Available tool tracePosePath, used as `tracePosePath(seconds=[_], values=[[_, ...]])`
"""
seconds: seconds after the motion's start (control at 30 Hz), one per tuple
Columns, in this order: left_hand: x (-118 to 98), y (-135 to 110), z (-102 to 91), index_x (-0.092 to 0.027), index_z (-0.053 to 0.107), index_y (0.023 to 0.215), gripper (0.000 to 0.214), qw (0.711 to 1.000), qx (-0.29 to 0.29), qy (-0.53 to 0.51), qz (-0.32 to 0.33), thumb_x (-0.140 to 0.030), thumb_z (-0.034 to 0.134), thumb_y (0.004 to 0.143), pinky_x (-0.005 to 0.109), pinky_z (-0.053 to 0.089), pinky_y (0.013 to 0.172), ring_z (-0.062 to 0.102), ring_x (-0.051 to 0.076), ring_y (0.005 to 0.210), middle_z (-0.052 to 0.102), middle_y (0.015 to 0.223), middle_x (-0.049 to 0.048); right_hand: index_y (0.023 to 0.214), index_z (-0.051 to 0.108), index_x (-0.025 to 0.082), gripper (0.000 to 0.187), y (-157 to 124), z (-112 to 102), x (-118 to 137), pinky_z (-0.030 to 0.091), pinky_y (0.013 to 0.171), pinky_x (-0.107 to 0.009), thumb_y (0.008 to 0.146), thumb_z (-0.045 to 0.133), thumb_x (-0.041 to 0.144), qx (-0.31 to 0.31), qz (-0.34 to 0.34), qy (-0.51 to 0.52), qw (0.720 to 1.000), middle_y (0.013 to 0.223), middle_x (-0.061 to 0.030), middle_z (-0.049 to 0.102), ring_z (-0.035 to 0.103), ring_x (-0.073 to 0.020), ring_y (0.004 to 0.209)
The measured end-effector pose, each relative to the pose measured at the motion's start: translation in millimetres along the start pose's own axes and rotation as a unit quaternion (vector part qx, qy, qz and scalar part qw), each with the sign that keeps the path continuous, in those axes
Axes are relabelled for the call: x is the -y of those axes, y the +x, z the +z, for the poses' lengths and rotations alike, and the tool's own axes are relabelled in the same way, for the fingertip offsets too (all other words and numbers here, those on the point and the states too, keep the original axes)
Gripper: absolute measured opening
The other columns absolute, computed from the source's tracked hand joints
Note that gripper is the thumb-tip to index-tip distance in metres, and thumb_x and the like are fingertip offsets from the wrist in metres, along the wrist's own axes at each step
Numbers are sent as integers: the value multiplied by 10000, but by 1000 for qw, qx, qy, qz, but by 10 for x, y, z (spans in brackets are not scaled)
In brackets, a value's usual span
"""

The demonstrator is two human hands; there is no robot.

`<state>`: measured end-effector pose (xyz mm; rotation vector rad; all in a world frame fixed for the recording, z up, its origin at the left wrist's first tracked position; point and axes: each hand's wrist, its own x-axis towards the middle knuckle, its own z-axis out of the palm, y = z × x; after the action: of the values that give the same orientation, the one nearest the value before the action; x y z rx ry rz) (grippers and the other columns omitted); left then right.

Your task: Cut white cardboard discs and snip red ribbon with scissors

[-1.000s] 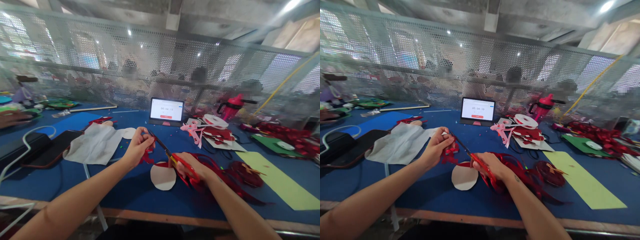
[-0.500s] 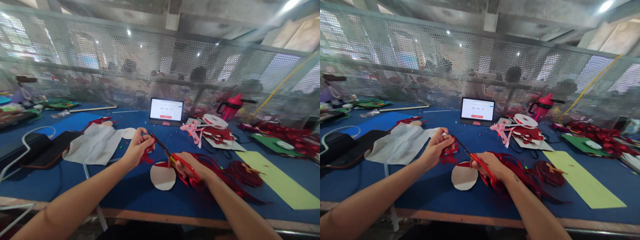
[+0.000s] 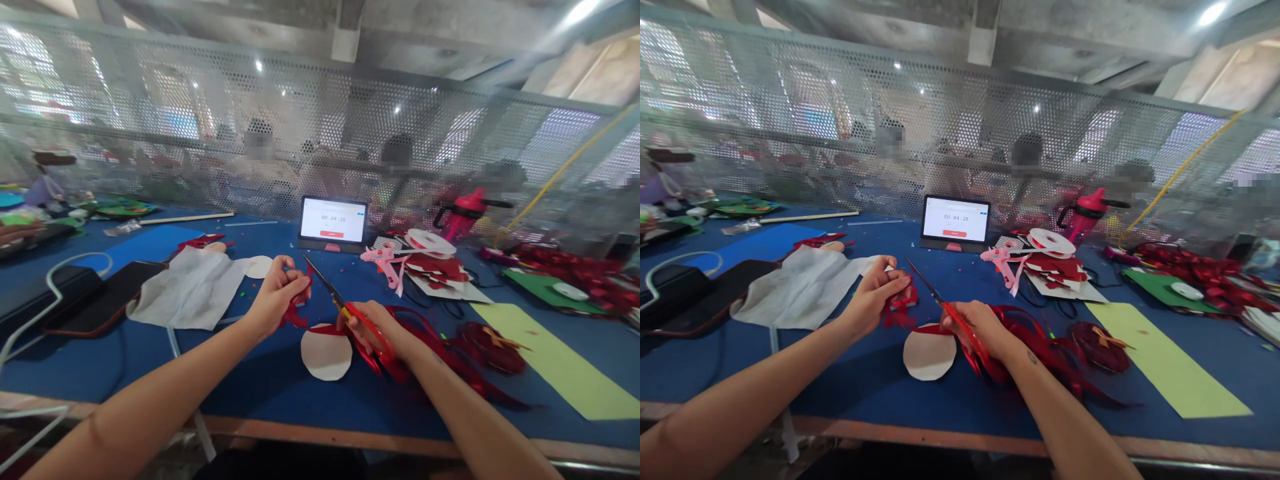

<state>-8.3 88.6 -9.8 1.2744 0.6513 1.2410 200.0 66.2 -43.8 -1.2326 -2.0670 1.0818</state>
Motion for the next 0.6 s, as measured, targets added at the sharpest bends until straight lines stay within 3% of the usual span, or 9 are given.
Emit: tracePosePath(seconds=[0.13,0.33,0.6], values=[[56,-29,12,-225,290,860,291,994,63,92,-15,-285,569,800,156,307,446,415,43,436,576,576,-63,762,531,172,415,-37,17,128,346,397,-196,822,433,571,-26,-31,80,996,398,57,443,434,-87,335],[225,-120,97,-215,289,853,271,971,193,120,-67,-296,544,811,173,301,468,396,47,475,497,589,-83,803,507,159,261,-3,163,114,351,380,-185,836,510,418,-29,-55,199,978,369,85,441,386,-67,310],[226,-139,124,-195,369,888,270,968,190,130,-104,-368,555,796,172,258,434,364,50,428,513,549,-68,850,491,161,193,49,208,-44,350,364,-177,844,482,354,-47,-76,242,966,372,99,442,368,-59,294]])
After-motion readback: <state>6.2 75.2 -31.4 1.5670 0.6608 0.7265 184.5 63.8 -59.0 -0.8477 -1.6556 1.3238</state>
